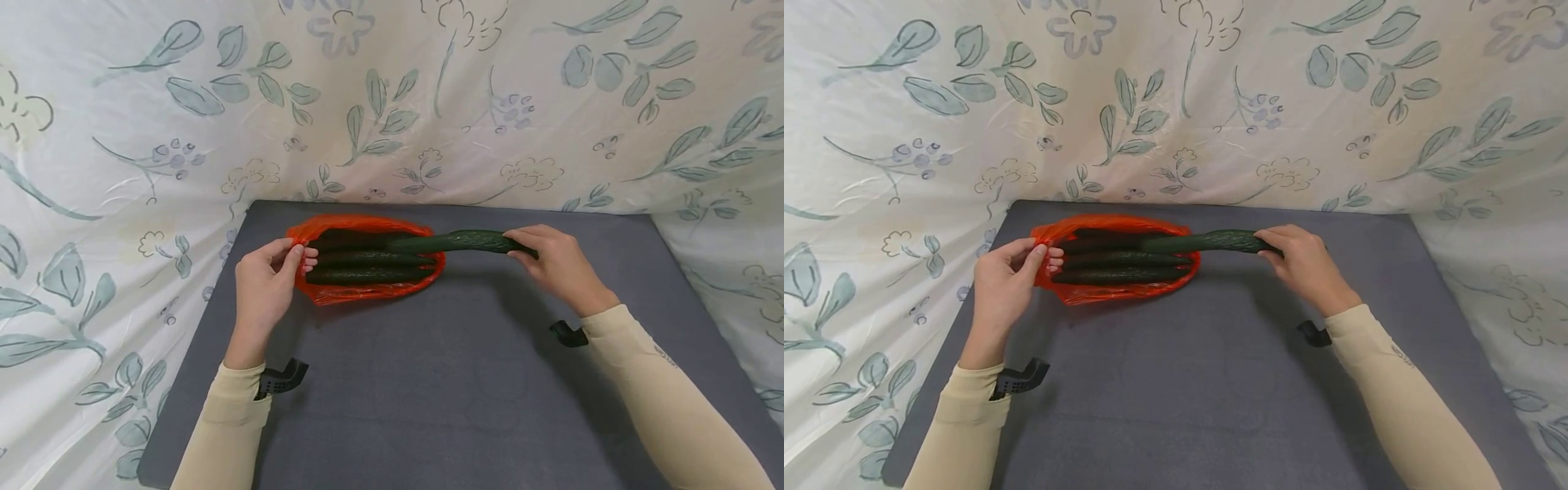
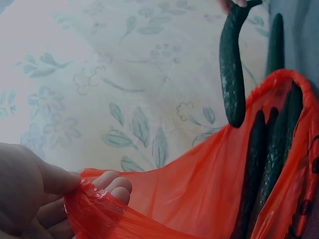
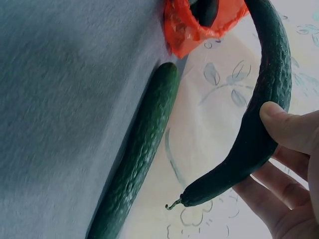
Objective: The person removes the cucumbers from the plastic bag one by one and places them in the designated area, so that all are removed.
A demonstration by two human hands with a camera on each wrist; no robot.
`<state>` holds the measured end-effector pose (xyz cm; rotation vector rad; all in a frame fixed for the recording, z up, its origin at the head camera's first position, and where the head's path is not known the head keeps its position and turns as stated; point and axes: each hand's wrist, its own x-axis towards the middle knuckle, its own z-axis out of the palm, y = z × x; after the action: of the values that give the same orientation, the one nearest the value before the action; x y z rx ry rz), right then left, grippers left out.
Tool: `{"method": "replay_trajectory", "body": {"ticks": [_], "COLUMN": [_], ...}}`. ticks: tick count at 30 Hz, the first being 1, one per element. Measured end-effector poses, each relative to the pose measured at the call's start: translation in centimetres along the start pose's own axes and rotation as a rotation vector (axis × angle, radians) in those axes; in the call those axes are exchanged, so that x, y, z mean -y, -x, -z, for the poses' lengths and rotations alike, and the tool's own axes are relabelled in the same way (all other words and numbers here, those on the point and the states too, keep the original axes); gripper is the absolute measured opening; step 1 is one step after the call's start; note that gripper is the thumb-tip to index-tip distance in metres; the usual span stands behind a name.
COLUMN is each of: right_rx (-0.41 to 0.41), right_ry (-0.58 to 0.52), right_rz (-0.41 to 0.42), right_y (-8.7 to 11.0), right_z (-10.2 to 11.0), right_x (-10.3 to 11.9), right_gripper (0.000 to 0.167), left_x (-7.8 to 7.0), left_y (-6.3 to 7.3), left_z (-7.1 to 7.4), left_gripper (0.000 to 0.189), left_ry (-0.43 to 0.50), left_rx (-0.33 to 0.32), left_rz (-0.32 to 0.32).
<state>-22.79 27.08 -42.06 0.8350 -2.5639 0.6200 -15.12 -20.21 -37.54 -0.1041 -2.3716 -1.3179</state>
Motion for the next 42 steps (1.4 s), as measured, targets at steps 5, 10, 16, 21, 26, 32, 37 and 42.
{"method": "replay_trajectory", "body": {"ticks": [5, 10, 16, 21, 26, 32, 37, 42], "right_rx": [0.001, 0.004, 0.004, 0.006, 0.002, 0.004, 0.024, 0.04], "right_ry": [0.017, 0.043, 0.062, 0.076, 0.08, 0.096, 0.103, 0.113], "right_rz": [-0.009, -0.02, -0.033, -0.044, -0.062, -0.078, -0.108, -0.138], "right_y": [0.6, 1.2, 1.9, 2.3, 2.8, 3.4, 4.0, 4.6], "right_z": [0.6, 1.1, 1.3, 1.4, 1.8, 2.5, 3.0, 3.2], "right_x": [-0.7, -1.3, -2.2, -2.7, -3.5, -4.2, -4.9, -5.8], "right_gripper": [0.046, 0.046, 0.047, 0.048, 0.048, 0.05, 0.047, 0.046], "left_x": [0.1, 0.3, 0.2, 0.2, 0.3, 0.3, 0.4, 0.5], "left_y": [0.0, 0.0, 0.0, 0.0, 0.0, 0.0, 0.0, 0.0], "left_z": [0.0, 0.0, 0.0, 0.0, 0.1, 0.2, 0.2, 0.2], "left_gripper": [0.02, 0.019, 0.018, 0.017, 0.018, 0.018, 0.017, 0.018], "left_ry": [-0.007, -0.005, -0.006, -0.012, -0.013, -0.01, -0.009, -0.008], "left_rx": [0.002, -0.006, -0.003, -0.002, -0.003, 0.003, 0.001, 0.0], "left_rz": [0.004, 0.004, 0.006, 0.016, 0.013, 0.012, 0.009, 0.007]}}
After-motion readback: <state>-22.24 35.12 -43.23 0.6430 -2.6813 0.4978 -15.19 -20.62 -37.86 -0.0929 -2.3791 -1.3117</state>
